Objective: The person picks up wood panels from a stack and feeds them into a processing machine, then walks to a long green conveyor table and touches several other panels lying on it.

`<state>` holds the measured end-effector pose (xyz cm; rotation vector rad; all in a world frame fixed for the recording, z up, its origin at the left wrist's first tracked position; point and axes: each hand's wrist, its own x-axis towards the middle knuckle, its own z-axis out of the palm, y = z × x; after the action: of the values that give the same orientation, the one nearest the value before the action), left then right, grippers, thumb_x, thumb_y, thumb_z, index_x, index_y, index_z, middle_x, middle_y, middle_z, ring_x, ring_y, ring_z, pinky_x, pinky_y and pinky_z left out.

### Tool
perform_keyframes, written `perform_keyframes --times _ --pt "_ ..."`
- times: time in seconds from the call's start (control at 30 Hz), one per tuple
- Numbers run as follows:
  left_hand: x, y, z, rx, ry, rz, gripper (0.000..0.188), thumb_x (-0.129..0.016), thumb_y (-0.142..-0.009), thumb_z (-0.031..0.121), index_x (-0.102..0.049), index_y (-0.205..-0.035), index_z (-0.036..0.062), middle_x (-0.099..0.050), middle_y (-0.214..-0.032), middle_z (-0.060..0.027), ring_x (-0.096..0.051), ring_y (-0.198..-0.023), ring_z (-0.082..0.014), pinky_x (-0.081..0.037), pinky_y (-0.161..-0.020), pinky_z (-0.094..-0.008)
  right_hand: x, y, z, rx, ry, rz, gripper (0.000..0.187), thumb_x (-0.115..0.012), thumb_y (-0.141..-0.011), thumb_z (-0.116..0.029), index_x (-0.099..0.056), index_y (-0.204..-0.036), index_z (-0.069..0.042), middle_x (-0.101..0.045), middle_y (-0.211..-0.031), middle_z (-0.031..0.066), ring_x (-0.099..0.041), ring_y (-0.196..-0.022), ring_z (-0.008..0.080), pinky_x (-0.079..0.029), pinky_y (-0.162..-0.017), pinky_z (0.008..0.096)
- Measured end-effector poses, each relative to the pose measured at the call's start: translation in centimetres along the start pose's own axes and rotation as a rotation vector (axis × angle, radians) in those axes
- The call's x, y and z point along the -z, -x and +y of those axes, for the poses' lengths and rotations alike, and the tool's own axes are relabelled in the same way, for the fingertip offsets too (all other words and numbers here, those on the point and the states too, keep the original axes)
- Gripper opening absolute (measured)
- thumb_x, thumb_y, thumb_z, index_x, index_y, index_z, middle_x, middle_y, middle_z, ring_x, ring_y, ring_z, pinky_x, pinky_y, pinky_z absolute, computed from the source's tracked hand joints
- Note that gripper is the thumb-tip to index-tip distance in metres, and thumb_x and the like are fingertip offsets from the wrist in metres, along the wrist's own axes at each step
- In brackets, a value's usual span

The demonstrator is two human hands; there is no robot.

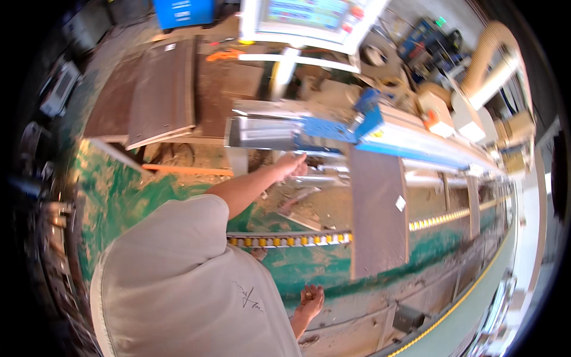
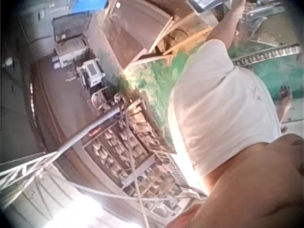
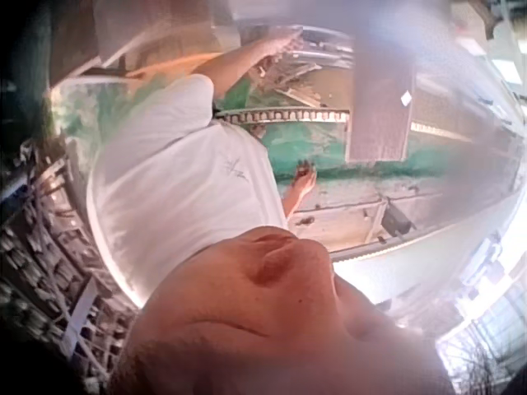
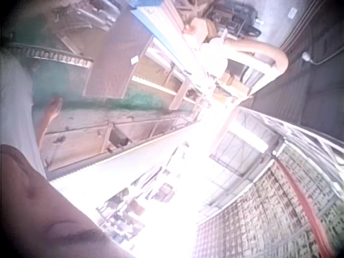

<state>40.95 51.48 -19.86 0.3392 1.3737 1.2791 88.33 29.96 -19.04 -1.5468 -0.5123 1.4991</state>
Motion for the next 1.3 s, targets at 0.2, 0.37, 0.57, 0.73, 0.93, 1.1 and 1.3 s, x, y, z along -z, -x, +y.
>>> perform_keyframes --times 0.2,0.37,0.57,0.73,0.93,1.1,1.3 --pt "22.8 17.3 -8.6 -0.096 0.021 0.231 0.03 -0.071 -0.095 0.025 -0.068 -0.109 -0.0019 -0.07 -0.081 -0.0113 -0.066 -0.065 -0.0176 -0.055 -0.056 -0.0345 -20.2 1.4 2.5 0.046 0.326 -0.7 0.031 -0.061 -0.101 -0.027 -0.061 -0.117 -0.001 -0.068 -0.086 0.0081 -0.067 -0.078 0.0181 -0.053 -0.072 0.0319" --pt "43.0 31.1 -11.0 -0.182 -0.007 1.278 0.028 -0.06 -0.096 0.023 -0.07 -0.106 -0.0004 -0.073 -0.094 -0.016 -0.072 -0.087 -0.0257 -0.054 -0.072 -0.0418 -42.3 9.2 3.9 0.355 0.776 -1.236 0.067 -0.068 -0.097 -0.011 -0.035 -0.154 -0.001 -0.067 -0.118 0.0102 -0.062 -0.101 0.0143 -0.052 -0.087 0.0296" --pt "51.6 34.1 -3.6 -0.504 -0.475 1.358 0.039 -0.067 -0.09 0.019 -0.065 -0.124 -0.0009 -0.067 -0.123 -0.0202 -0.064 -0.115 -0.0343 -0.05 -0.097 -0.0389 -63.0 12.8 15.9 0.598 0.918 -1.183 0.074 -0.074 -0.09 -0.024 -0.04 -0.151 -0.001 -0.051 -0.146 0.0229 -0.048 -0.137 0.0329 -0.037 -0.114 0.0402" --pt "51.3 31.3 -0.9 -0.396 -0.711 1.424 0.049 -0.071 -0.081 0.025 -0.065 -0.125 0.004 -0.061 -0.132 -0.0201 -0.053 -0.122 -0.041 -0.042 -0.106 -0.0473 -68.5 15.5 20.6 0.549 1.041 -0.931 0.071 -0.078 -0.083 -0.032 -0.052 -0.141 -0.001 -0.054 -0.14 0.0247 -0.051 -0.132 0.0367 -0.04 -0.111 0.0426" --pt "44.7 34.6 -5.7 -0.513 -0.579 1.342 0.035 -0.077 -0.079 0.017 -0.068 -0.11 0.0051 -0.061 -0.119 -0.0174 -0.056 -0.108 -0.0347 -0.045 -0.095 -0.0458 -60.3 14.6 18.6 0.513 0.952 -0.794 0.063 -0.078 -0.083 -0.031 -0.057 -0.134 0.0 -0.056 -0.136 0.0198 -0.058 -0.117 0.0326 -0.046 -0.1 0.0424" --pt "37.8 40.7 -11.8 -0.41 0.079 0.875 0.03 -0.065 -0.092 0.011 -0.058 -0.119 -0.0013 -0.063 -0.107 -0.0094 -0.06 -0.099 -0.0203 -0.048 -0.091 -0.0343 -47.3 13.7 19.0 -0.136 0.444 -0.491 0.061 -0.073 -0.092 -0.036 -0.049 -0.142 -0.01 -0.061 -0.119 0.0038 -0.06 -0.105 0.02 -0.053 -0.085 0.0373" --pt "40.7 39.1 -11.0 -0.375 0.243 0.842 0.024 -0.065 -0.098 0.019 -0.06 -0.115 0.0023 -0.064 -0.112 -0.0053 -0.061 -0.101 -0.0165 -0.047 -0.09 -0.0319 -43.0 16.0 18.4 -0.401 0.326 -0.62 0.056 -0.069 -0.096 -0.038 -0.051 -0.142 -0.013 -0.06 -0.133 0.0063 -0.059 -0.12 0.0254 -0.054 -0.093 0.0407"
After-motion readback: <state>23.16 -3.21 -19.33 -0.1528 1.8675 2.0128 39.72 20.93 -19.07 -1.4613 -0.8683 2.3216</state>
